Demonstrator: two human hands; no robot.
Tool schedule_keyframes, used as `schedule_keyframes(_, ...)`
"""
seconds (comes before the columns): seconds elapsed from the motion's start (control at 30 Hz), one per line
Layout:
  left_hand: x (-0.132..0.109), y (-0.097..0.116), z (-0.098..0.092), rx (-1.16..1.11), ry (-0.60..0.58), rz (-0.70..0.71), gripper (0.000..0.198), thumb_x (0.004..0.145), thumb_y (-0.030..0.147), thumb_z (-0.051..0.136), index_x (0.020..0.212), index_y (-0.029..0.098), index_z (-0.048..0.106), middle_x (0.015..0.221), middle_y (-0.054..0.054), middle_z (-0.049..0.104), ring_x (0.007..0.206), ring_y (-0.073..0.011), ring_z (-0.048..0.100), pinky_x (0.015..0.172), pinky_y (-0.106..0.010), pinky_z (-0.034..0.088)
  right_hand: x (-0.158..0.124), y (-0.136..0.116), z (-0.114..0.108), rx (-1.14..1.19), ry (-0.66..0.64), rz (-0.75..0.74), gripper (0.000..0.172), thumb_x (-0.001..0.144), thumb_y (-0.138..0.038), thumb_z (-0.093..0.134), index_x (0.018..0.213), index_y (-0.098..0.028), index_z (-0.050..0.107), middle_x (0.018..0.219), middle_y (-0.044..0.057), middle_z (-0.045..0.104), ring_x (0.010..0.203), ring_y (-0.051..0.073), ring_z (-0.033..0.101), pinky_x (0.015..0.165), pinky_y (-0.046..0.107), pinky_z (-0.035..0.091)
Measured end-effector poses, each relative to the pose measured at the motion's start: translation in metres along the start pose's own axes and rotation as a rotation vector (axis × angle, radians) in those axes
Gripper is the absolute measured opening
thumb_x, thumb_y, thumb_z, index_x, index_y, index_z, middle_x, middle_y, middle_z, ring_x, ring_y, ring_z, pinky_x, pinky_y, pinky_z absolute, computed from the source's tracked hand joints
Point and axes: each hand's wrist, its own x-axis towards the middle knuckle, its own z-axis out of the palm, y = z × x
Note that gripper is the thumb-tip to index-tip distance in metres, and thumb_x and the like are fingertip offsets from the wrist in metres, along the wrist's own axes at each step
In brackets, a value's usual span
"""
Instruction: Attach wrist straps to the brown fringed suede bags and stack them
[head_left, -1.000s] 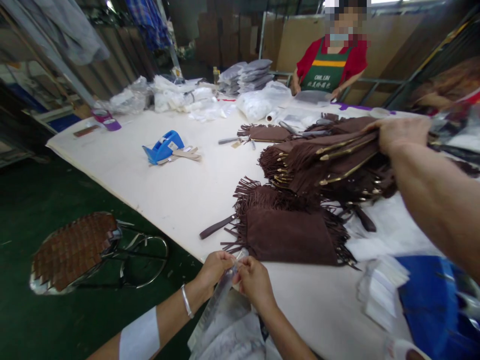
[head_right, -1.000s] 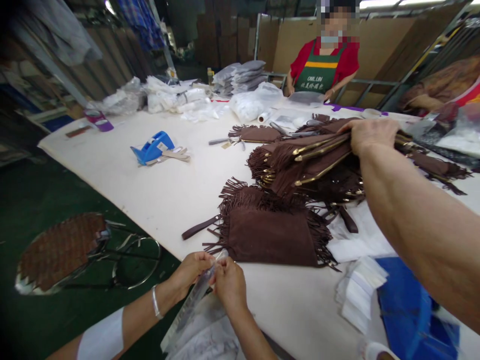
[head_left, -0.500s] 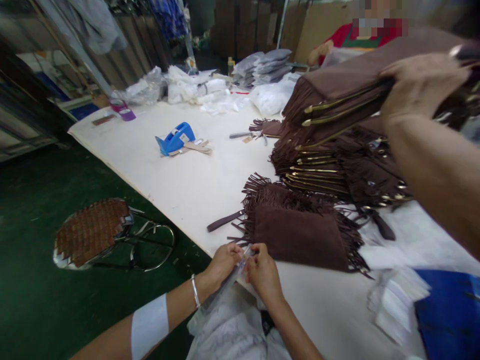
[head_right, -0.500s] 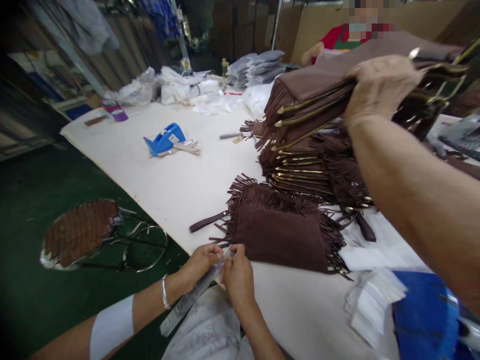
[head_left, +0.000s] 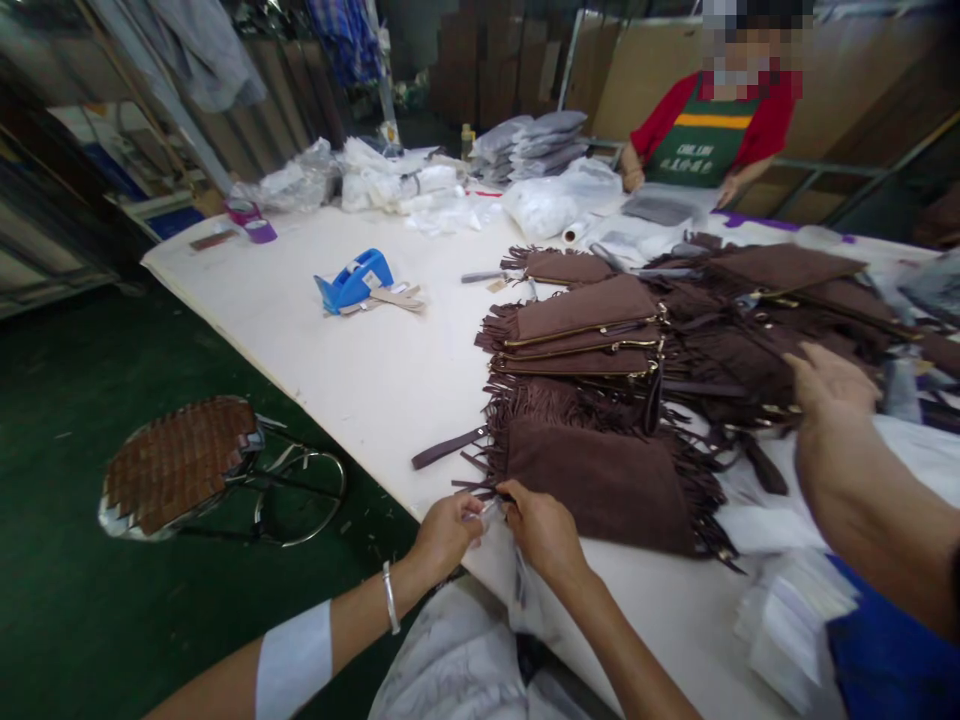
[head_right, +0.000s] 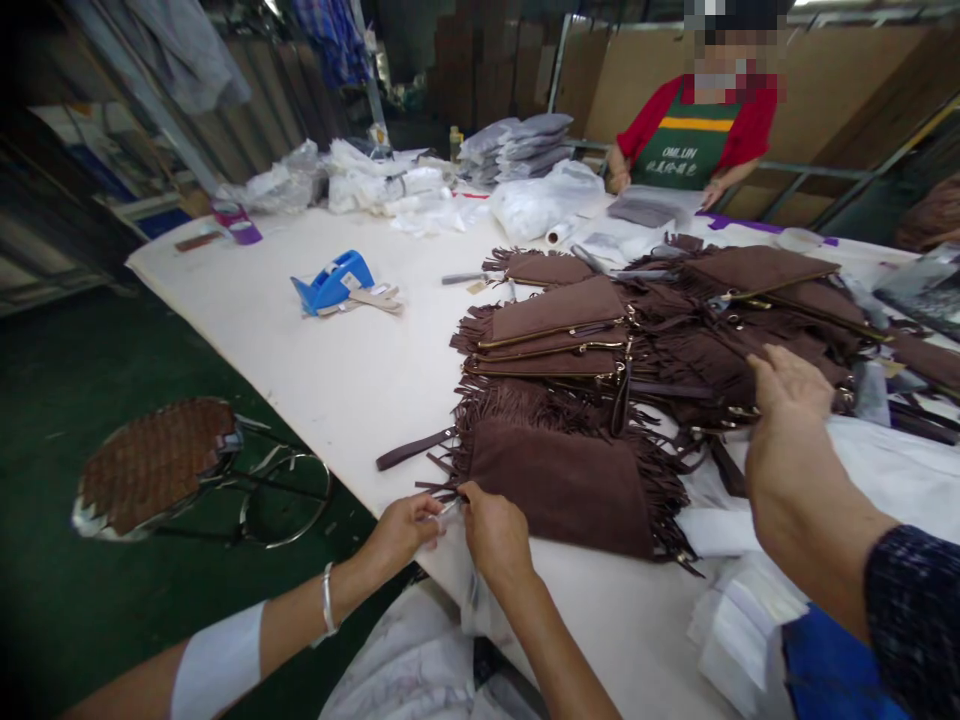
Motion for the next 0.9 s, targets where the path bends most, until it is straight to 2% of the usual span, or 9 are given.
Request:
schedule_keyframes(0.17,-0.002,0.001,-0.005,0.116,-0.003,0.071,0.013,0.068,0.018,0.058,0.079,0.017,0.064,0.061,0.002,0.059,0.056,-0.0140,0.053,0.056,-0.024,0.037,0.006,-0.002,-0.003,-0.149,-0.044,-0.107,0.021,0.092,-0.023,0.044,0.103,-0.028,0.062,0.086,0.005,0.073,0.081,0.022,0.069,0.065,0.027,0.042)
schedule_keyframes(0.4,0.001,0.005,-0.004,0.328,0.007,0.142,0.014,0.070,0.016,0.054,0.078,0.019,0.064,0.061,0.002,0.061,0.059,-0.0154,0.054,0.055,-0.024,0.032,0.013,0.002,-0.002,-0.165,-0.057,-0.145,0.018,0.092,-0.018,0.042,0.095,-0.020,0.060,0.083,0.008,0.073,0.077,0.023,0.070,0.063,0.026,0.040)
schedule_keyframes(0.67,0.008,0.009,0.002,0.301,-0.009,0.146,0.012,0.068,0.014,0.054,0.073,0.019,0.064,0.059,0.002,0.061,0.056,-0.0150,0.054,0.054,-0.025,0.032,0.008,0.005,0.001,-0.107,-0.023,-0.147,0.018,0.092,-0.020,0.042,0.101,-0.021,0.057,0.085,0.005,0.072,0.078,0.020,0.069,0.063,0.024,0.040)
schedule_keyframes(0.77,0.010,0.002,-0.001,0.233,-0.034,0.123,0.010,0.070,0.015,0.053,0.073,0.018,0.062,0.059,0.001,0.062,0.055,-0.0151,0.056,0.054,-0.025,0.036,0.002,0.006,0.000,-0.066,-0.005,-0.164,0.024,0.092,-0.019,0.040,0.109,-0.022,0.057,0.091,0.005,0.072,0.081,0.019,0.069,0.066,0.024,0.041)
schedule_keyframes(0.9,0.011,-0.004,-0.004,0.131,-0.044,0.110,0.016,0.069,0.014,0.054,0.084,0.018,0.058,0.061,0.002,0.063,0.054,-0.0145,0.058,0.055,-0.025,0.040,-0.005,0.008,-0.003,0.092,-0.009,-0.310,0.046,0.088,-0.016,0.045,0.132,-0.029,0.046,0.108,0.003,0.070,0.095,0.017,0.067,0.077,0.022,0.043)
